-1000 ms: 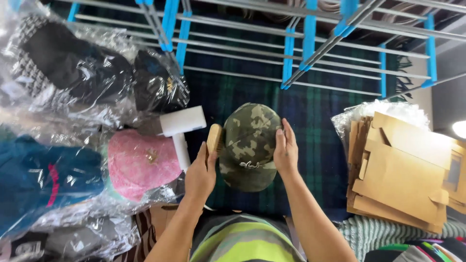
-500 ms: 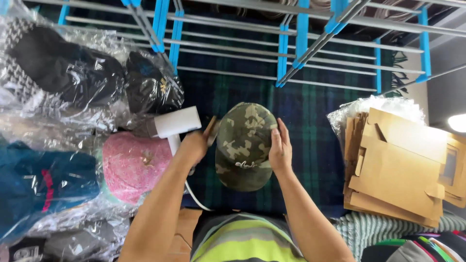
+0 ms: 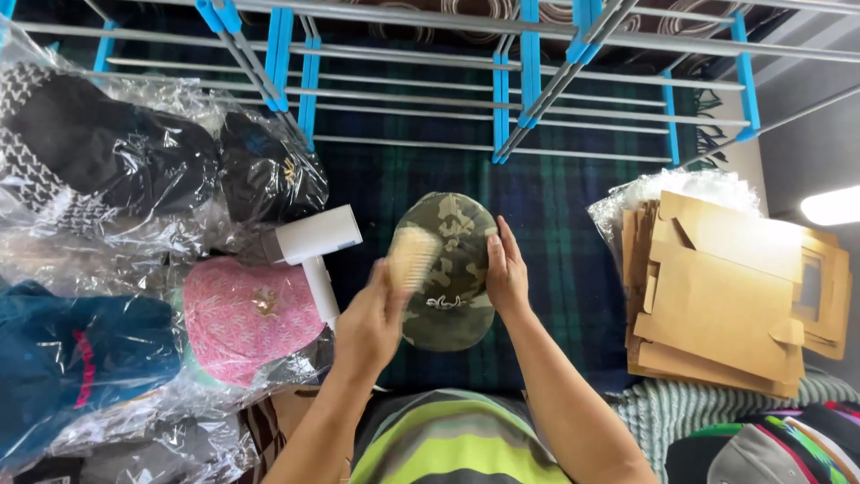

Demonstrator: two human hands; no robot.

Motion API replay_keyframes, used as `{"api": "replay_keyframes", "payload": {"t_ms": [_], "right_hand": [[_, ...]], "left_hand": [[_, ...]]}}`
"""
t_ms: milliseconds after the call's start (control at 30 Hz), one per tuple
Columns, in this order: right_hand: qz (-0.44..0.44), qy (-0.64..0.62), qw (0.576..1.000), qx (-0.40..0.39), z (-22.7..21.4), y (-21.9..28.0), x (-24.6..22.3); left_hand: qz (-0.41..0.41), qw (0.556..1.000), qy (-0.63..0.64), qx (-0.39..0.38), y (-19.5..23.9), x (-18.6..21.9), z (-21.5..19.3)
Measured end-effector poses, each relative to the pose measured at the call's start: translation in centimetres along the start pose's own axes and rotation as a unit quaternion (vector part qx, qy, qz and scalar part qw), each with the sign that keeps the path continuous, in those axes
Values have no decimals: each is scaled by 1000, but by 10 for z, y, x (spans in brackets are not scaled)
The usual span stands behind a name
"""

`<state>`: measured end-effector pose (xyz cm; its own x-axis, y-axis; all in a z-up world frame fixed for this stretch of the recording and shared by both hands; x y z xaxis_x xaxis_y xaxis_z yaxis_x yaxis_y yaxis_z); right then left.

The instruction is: The person cleans a camouflage baseball cap by first brushing it with a wooden brush and then using a handheld steamer to steam the cap's surface. The person rotates the cap to clean different areas.

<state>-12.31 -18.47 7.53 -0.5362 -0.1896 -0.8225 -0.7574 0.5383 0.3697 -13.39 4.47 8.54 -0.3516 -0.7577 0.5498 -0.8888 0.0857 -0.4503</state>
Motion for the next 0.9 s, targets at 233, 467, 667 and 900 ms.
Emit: {"api": "replay_keyframes", "payload": {"t_ms": [233, 467, 667, 900], "right_hand": [[0, 3, 1000, 1, 2, 3, 3], [21, -5, 1000, -5, -2, 9, -7], [2, -7, 1000, -8, -2, 7, -9], [10, -11, 1000, -9, -7, -1, -5]], "left_hand": [[33, 990, -13, -134, -76, 0, 27], [66, 963, -132, -224, 80, -155, 120], [120, 989, 62, -60, -61, 11, -7], [-14, 916, 54, -398, -175, 4, 45]]}}
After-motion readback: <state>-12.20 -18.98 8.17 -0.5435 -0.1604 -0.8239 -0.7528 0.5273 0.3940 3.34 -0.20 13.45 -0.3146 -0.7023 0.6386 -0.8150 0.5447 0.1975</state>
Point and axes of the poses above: each hand's wrist, its own y-axis away from the middle knuckle, its own z-axis out of the palm, x = y × z, the point moved 2 cm from there along -y, towards the middle knuckle, and after that the axes turned 6 degrees about z, right-handed, at the moved point
